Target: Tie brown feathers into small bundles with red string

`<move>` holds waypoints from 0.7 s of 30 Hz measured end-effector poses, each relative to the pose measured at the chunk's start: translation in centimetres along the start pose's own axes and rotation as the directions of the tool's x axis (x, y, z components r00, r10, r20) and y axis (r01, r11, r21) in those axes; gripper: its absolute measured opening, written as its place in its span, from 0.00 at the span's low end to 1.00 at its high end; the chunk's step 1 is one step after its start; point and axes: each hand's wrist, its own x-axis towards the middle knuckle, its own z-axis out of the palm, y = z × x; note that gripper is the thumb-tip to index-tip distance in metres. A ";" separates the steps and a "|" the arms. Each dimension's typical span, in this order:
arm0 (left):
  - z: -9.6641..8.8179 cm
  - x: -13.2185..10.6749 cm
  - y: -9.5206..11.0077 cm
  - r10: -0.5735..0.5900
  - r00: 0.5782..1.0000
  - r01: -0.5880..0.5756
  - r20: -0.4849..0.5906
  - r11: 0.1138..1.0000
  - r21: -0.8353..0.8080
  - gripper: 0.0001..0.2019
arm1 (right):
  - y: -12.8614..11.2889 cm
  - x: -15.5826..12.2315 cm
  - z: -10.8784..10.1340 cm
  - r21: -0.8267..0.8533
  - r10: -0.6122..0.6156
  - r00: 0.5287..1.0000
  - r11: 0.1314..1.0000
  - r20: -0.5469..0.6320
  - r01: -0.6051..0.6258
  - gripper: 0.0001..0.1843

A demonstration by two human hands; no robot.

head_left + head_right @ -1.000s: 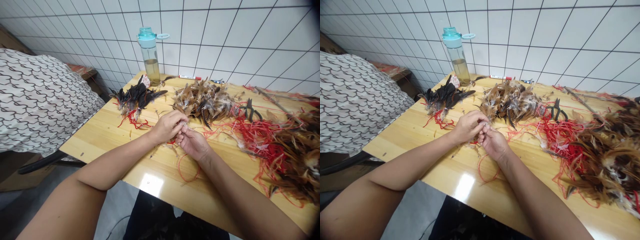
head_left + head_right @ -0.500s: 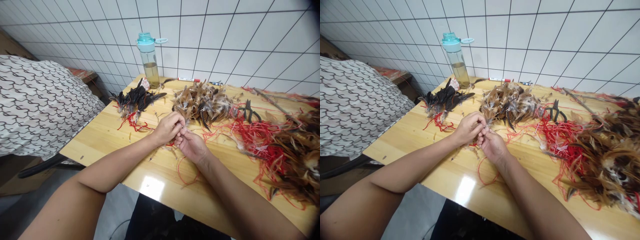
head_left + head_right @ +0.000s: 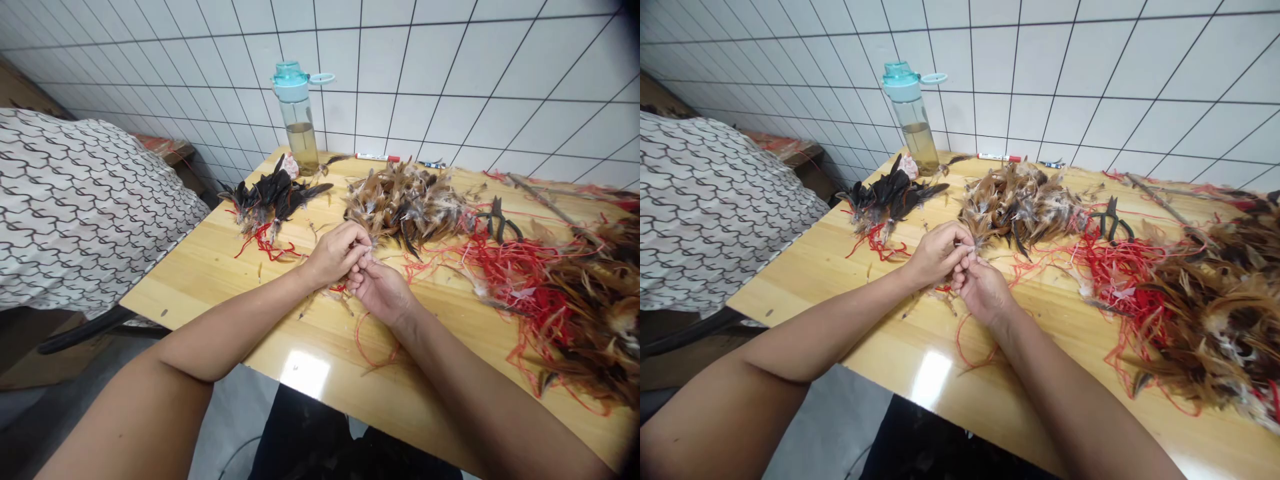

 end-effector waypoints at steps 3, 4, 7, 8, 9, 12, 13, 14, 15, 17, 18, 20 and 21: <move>0.0 -0.1 -0.2 -0.029 0.999 0.030 0.014 1.000 -0.009 0.02 | 0.1 0.1 0.0 0.009 -0.003 1.000 1.000 0.004 0.003 0.10; 0.0 -0.2 -0.3 -0.035 0.999 0.035 0.027 0.999 -0.016 0.02 | 0.1 0.1 -0.1 0.003 -0.004 1.000 1.000 0.007 0.004 0.10; -0.1 -0.3 -0.7 -0.046 0.997 0.048 0.066 0.998 -0.040 0.03 | 0.0 0.0 -0.1 -0.017 0.010 1.000 1.000 0.016 -0.009 0.11; -0.1 -0.3 -0.8 -0.051 0.996 0.055 0.071 0.998 -0.045 0.03 | 0.0 0.0 -0.1 -0.019 0.023 1.000 1.000 0.014 -0.022 0.11; -0.1 -0.3 -0.8 -0.059 0.996 0.063 0.073 0.997 -0.050 0.03 | -0.1 -0.1 -0.1 -0.017 0.040 0.999 0.999 0.010 -0.040 0.11; -0.2 -0.3 -1.0 -0.088 0.993 0.094 0.078 0.992 -0.078 0.03 | -0.2 -0.4 0.2 -0.001 0.094 0.996 0.996 -0.011 -0.094 0.11; -0.3 -0.2 -1.0 -0.101 0.992 0.108 0.081 0.990 -0.092 0.03 | -0.2 -0.4 0.3 0.003 0.105 0.994 0.994 -0.019 -0.105 0.10; -0.4 -0.2 -1.1 -0.116 0.990 0.124 0.085 0.987 -0.105 0.03 | -0.3 -0.5 0.3 0.001 0.109 0.994 0.994 -0.028 -0.109 0.09; -0.5 -0.1 -1.1 -0.131 0.987 0.141 0.088 0.983 -0.117 0.04 | -0.3 -0.5 0.3 -0.013 0.099 0.994 0.995 -0.041 -0.100 0.08; -0.7 -0.1 -1.3 -0.156 0.983 0.168 0.096 0.976 -0.136 0.04 | -0.4 -0.3 0.0 -0.078 0.020 0.996 0.997 -0.090 -0.027 0.07; -0.9 0.0 -1.5 -0.165 0.981 0.179 0.100 0.974 -0.141 0.04 | -0.5 -0.1 -0.3 -0.134 -0.053 0.991 0.990 -0.123 0.036 0.07; -1.1 0.0 -1.7 -0.176 0.979 0.189 0.103 0.971 -0.143 0.04 | -0.9 0.3 -1.1 -0.285 -0.227 0.958 0.943 -0.174 0.172 0.08; -1.1 0.0 -1.8 -0.178 0.978 0.192 0.106 0.971 -0.140 0.04 | -1.2 0.5 -1.5 -0.373 -0.318 0.929 0.899 -0.190 0.231 0.08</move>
